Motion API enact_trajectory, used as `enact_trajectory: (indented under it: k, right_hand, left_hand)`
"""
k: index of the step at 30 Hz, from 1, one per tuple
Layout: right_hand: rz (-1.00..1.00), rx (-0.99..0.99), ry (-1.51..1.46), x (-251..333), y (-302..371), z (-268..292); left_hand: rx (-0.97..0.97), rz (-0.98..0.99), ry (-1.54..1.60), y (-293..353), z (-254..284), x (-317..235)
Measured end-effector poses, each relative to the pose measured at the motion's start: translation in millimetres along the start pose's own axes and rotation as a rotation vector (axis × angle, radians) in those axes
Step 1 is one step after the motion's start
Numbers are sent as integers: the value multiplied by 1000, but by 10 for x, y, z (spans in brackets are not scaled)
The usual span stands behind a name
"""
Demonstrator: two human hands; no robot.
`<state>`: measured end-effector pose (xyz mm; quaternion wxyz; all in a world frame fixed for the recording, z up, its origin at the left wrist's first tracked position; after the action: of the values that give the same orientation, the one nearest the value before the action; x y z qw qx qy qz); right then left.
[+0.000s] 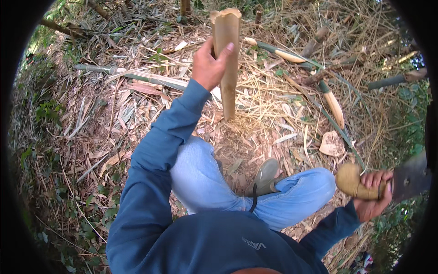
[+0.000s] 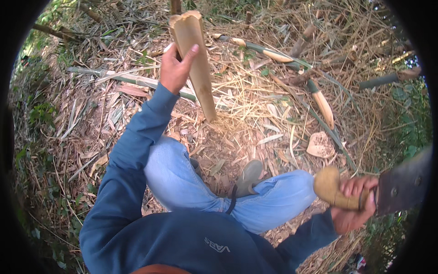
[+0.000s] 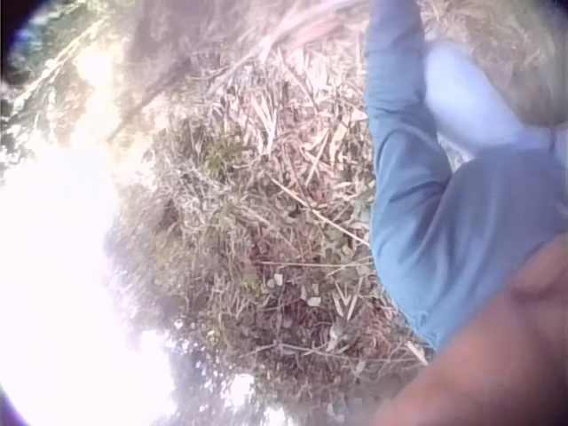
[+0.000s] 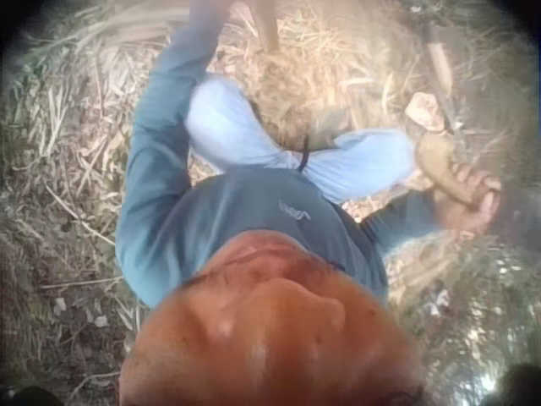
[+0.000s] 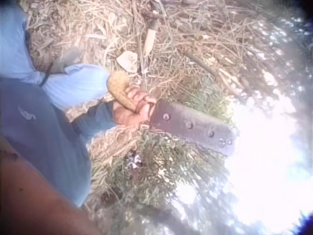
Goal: The person sits on the ground and uses a machete to split a long piece of bamboo into thinner strips. They hold the bamboo with one hand and repeatedly strike it with the machete to separate the layers.
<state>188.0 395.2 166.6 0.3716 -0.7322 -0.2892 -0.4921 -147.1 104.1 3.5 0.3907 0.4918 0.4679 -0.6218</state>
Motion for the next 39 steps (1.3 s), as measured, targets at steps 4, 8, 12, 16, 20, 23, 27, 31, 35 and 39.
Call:
enact_trajectory:
  k: [4,8,12,16,20,23,27,31,35,39]
  right_hand:
    - [-249,-63,-391,-628,-217,-562]
    - [-70,170,124,-1200,-418,-970]
    - [-260,211,377,-1719,-189,-865]
    - [-384,263,491,-1998,103,-798]
    - [-394,323,483,-2083,3,-689]
    - [-362,425,369,-2081,-186,-821]
    - [-370,408,180,-2051,-253,-696]
    - [-534,368,254,-2028,-268,-714]
    - [-462,419,309,-1860,-313,-603]
    - [-420,447,349,-1628,-426,-602]
  left_hand:
    - [-109,-253,-322,19,-6,-312]
    - [-110,-131,-378,-272,1068,536]
    - [-109,-102,-294,133,635,67]
    - [-53,-240,-169,464,71,-637]
    - [135,-147,-262,134,218,-290]
    - [97,-107,-351,28,294,-242]
    - [-103,-269,-286,-89,-220,-695]
    - [-75,-260,-350,-181,-103,-583]
    - [-83,-232,-450,-48,-87,-422]
    - [-53,-136,-631,-39,-203,-510]
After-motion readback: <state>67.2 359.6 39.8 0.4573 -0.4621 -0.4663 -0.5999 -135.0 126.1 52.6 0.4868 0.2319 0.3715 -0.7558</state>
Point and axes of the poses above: each hand's wrist, its own y-axis away from the middle knuckle, its own z-axis out of the back of the hand, x = y × z, the point moved 3 cm from there along -y, towards the middle knuckle, and after that the axes turned 3 degrees about x, right-handed, at the moved point
